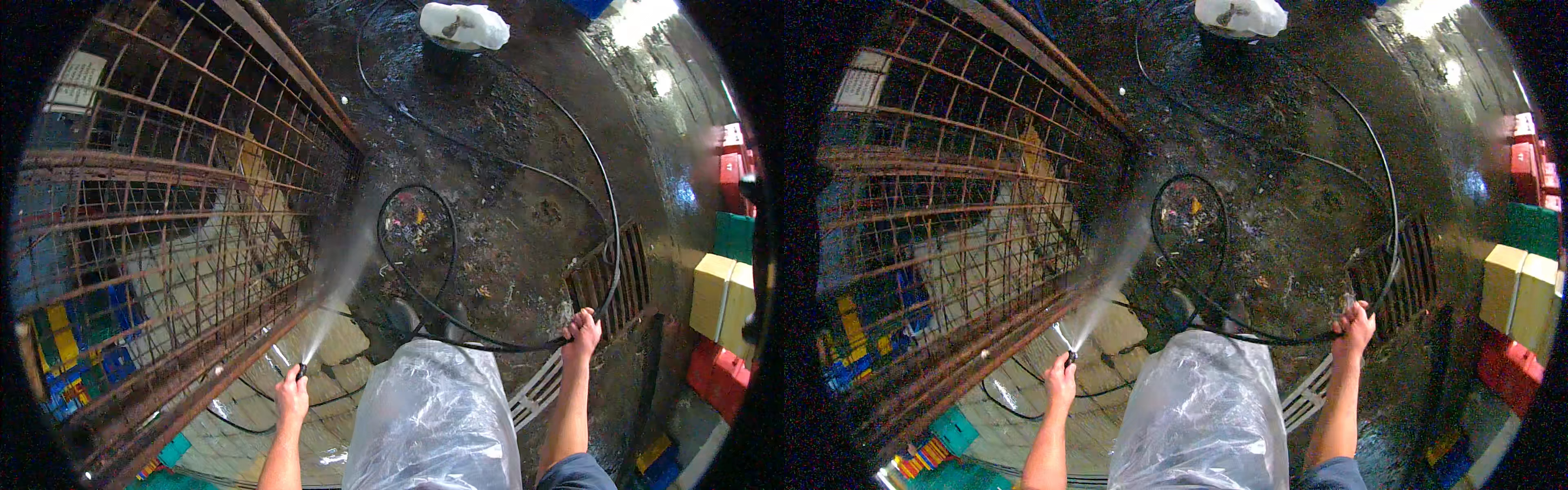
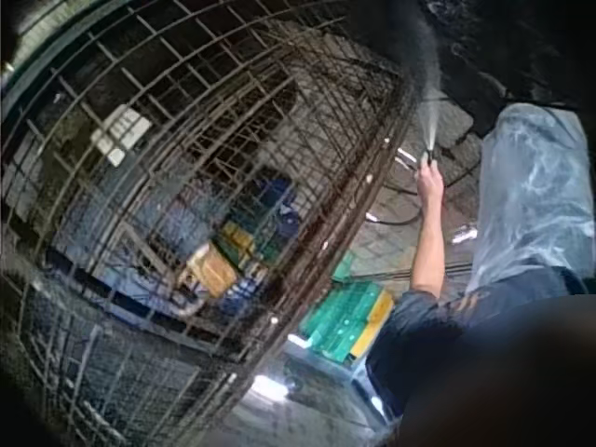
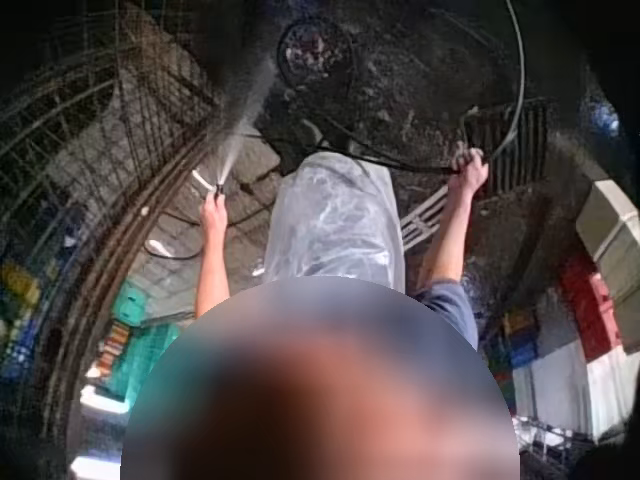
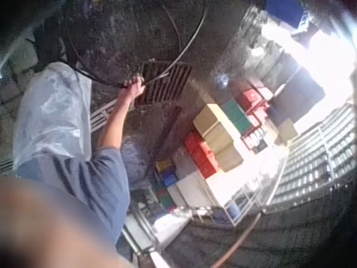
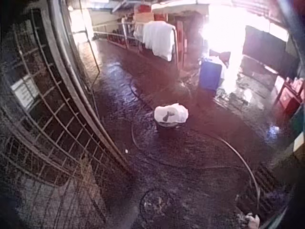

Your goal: The person uses a high-pressure water hose to clean a tiled floor in a storage area. They systematically spray the floor surface, moving around stacked crates and metal grates to cover the area.

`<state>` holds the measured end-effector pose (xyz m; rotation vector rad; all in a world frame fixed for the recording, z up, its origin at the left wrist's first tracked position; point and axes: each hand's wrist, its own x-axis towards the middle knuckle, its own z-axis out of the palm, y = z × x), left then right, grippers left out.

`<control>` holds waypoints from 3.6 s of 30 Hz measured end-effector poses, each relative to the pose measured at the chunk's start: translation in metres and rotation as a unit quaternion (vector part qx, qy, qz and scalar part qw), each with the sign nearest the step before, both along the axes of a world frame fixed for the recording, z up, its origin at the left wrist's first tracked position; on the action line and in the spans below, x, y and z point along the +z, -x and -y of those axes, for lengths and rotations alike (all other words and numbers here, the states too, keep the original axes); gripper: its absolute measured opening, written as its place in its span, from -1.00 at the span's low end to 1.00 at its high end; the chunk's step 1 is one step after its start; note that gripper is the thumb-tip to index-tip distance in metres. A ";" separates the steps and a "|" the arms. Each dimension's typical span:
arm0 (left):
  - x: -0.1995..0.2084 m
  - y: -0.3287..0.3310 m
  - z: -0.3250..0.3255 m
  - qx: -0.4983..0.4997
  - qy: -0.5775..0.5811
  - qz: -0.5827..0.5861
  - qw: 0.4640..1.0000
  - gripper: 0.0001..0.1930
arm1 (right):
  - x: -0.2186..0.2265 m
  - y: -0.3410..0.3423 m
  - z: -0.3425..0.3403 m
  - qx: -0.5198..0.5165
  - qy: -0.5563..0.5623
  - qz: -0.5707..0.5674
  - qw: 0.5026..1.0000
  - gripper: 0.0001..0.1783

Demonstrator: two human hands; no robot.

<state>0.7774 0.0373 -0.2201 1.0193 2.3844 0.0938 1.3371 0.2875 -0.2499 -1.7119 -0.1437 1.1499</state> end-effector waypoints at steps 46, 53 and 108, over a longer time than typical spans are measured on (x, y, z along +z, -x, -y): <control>-0.065 0.030 -0.082 -0.382 -0.015 0.135 0.914 -0.69 | 0.280 0.050 0.316 0.033 -0.024 0.182 0.982 -0.76; -0.055 0.003 -0.105 -0.311 -0.063 0.061 0.946 -0.67 | 0.274 0.035 0.353 0.035 0.010 0.210 0.977 -0.78; 0.091 -0.165 0.067 -0.402 -0.073 0.187 0.893 -0.63 | 0.189 0.102 0.521 -0.083 -0.054 0.180 0.979 -0.81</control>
